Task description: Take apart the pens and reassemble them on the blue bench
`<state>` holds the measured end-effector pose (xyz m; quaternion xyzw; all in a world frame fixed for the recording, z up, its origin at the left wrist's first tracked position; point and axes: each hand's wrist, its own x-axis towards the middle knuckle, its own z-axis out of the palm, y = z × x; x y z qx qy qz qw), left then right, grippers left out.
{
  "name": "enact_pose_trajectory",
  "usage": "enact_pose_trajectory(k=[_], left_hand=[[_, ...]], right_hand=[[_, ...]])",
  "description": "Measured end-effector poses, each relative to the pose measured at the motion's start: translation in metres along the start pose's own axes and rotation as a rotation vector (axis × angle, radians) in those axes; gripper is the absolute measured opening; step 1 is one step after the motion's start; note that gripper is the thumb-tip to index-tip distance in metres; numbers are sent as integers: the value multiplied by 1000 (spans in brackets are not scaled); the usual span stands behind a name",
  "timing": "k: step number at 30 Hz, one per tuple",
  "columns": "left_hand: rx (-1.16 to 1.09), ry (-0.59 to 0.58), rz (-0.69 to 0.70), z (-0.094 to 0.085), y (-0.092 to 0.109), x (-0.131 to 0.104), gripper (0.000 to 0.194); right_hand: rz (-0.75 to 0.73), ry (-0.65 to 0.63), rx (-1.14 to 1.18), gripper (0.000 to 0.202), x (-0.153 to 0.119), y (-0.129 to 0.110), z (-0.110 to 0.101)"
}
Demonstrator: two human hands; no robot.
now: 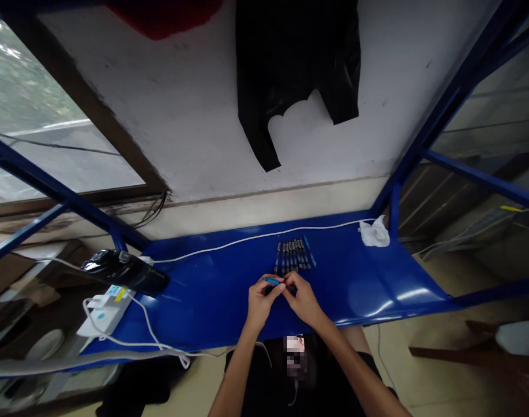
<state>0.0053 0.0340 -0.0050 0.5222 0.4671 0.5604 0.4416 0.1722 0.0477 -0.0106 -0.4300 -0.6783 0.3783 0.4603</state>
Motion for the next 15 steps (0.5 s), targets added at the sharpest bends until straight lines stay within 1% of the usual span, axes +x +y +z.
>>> enact_pose_trajectory(k=[6,12,15], left_hand=[[2,6,-1,1,1,0,19],[-81,62,-66,2,8,-1,22],[-91,79,-82,2,12,-1,21]], right_hand=[[21,-8,27,22,1,-3,-3],[58,-74,24,23,2,-11,-7],[50,-49,12,23,3,-10,-6]])
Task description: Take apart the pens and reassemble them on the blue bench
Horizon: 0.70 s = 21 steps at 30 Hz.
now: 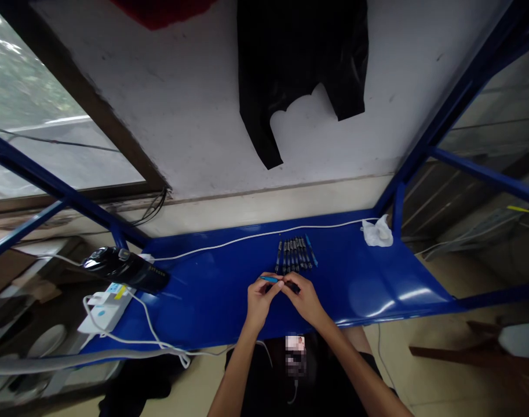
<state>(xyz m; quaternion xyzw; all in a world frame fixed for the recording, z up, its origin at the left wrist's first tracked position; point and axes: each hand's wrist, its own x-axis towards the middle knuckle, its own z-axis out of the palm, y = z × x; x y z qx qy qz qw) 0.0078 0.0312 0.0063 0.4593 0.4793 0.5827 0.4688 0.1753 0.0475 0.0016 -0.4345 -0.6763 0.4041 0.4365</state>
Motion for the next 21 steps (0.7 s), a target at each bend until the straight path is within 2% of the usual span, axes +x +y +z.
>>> enact_pose_trajectory(k=[6,11,21], left_hand=[[-8,1,-14,2,3,0,20],[-31,12,-33,2,2,0,21],[-55,23,-56,1,1,0,26]], right_hand=[[13,100,52,21,-1,5,3],[13,98,108,25,0,4,2],[27,72,67,27,3,-1,-1]])
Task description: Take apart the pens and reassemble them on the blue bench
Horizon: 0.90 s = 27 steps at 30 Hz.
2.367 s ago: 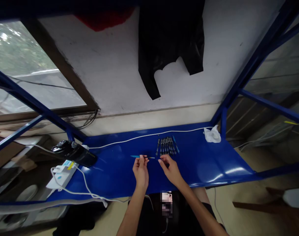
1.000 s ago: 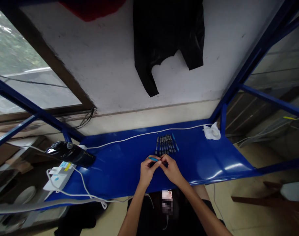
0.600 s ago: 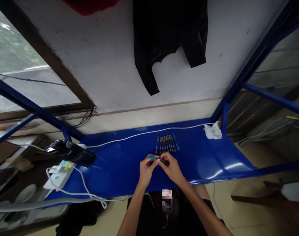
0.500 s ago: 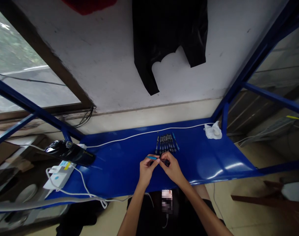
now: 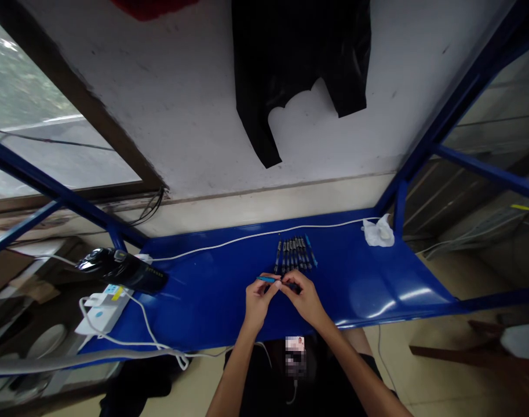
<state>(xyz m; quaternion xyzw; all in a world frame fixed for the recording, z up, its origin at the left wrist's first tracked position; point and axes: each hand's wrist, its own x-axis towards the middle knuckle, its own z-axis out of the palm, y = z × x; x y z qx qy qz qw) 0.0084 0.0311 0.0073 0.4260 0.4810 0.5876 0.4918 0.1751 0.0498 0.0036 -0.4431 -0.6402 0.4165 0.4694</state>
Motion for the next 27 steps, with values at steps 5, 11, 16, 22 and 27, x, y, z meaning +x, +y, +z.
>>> enact_pose_trajectory(k=[5,11,16,22,27], left_hand=[[3,30,-12,-1,-1,0,27],[1,22,-18,0,3,0,27],[-8,47,-52,-1,1,0,33],[-52,88,-73,-3,-6,2,34],[-80,107,-61,-5,-10,3,33]], right_hand=[[-22,-25,19,25,1,-4,-1],[38,3,71,26,-1,1,1],[47,13,53,26,-1,2,-1],[96,-64,75,30,-1,5,-2],[86,18,75,32,-3,12,1]])
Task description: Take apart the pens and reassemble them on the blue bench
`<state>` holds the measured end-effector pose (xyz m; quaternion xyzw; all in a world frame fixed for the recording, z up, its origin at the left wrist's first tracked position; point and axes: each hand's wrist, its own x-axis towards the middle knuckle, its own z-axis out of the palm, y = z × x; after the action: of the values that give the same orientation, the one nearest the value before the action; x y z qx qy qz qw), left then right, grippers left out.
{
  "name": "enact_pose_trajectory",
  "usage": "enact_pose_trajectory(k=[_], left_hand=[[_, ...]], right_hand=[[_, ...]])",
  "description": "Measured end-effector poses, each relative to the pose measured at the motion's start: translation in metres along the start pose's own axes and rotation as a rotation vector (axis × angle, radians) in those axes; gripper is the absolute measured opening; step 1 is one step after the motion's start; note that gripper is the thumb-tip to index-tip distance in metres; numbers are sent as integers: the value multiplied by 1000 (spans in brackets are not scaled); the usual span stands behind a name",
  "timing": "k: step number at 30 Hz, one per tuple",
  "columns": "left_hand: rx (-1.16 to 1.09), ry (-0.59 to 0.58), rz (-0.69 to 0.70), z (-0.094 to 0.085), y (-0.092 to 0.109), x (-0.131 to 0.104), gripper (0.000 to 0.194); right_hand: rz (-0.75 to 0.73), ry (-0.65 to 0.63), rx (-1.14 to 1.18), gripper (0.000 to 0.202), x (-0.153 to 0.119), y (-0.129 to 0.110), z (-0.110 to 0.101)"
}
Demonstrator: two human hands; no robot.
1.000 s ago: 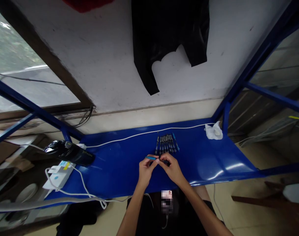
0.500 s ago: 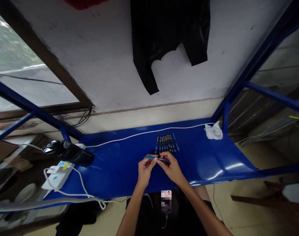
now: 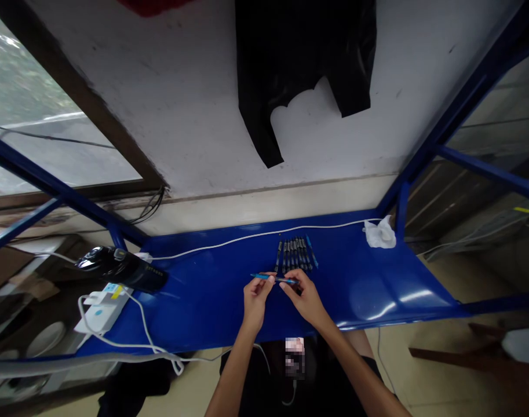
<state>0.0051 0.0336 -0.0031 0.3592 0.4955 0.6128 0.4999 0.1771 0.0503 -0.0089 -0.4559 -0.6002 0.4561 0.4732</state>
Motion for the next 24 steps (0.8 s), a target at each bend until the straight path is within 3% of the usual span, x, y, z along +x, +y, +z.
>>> enact_pose_trajectory(k=[7,12,19,24], left_hand=[[-33,28,-2,-3,-3,3,30],[-65,34,-24,-2,-3,3,32],[-150,59,-41,-3,2,4,31],[-175,53,-49,-3,1,4,31]], right_hand=[[71,-116,73,32,0,-7,-3],[42,-8,97,35,-1,-5,0],[74,-125,85,37,1,-11,-3],[78,-53,153,32,0,-5,0]])
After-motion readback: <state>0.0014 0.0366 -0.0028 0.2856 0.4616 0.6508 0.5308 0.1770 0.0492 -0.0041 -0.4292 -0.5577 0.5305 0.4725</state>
